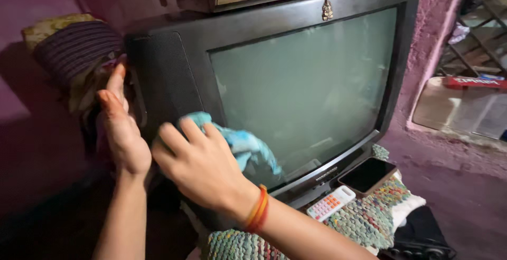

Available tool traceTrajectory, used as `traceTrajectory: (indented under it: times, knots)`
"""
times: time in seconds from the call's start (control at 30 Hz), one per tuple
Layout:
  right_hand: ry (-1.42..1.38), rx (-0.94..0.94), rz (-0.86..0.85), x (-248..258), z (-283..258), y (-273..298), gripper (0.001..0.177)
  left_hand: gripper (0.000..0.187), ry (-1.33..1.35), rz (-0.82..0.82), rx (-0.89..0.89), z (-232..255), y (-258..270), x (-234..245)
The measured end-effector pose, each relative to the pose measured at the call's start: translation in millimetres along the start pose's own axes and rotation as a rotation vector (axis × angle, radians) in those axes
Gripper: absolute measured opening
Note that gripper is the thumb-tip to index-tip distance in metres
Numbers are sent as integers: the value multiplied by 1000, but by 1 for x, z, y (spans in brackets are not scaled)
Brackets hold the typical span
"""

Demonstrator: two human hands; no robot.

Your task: The person wipes the top, sides, and screen of a television using a blue cloth.

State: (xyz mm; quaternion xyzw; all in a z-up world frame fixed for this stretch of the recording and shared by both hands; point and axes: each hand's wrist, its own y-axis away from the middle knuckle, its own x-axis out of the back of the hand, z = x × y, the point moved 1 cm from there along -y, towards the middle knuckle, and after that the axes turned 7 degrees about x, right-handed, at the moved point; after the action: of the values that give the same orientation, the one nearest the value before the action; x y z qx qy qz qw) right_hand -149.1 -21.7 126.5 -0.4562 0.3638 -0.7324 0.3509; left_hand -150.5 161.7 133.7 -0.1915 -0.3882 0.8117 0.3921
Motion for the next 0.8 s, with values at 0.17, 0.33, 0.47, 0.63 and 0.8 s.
traceTrajectory:
  times: [0.17, 0.33, 0.47, 0.63, 0.8]
  knots:
    - [80, 13, 122, 7, 20, -22, 30, 88, 133, -90, -64, 27, -17, -2]
    - [203, -8, 326, 17, 68, -102, 34, 90, 147, -225, -53, 56, -47, -2]
    - [180, -47, 317, 10, 60, -102, 34, 86, 381, -305, 32, 40, -65, 2]
    - [120, -40, 115, -14, 2, -15, 20, 91, 149, -208, -239, 25, -66, 0]
    - [89, 98, -82, -24, -29, 40, 19, 93, 122, -207, -229, 29, -63, 0]
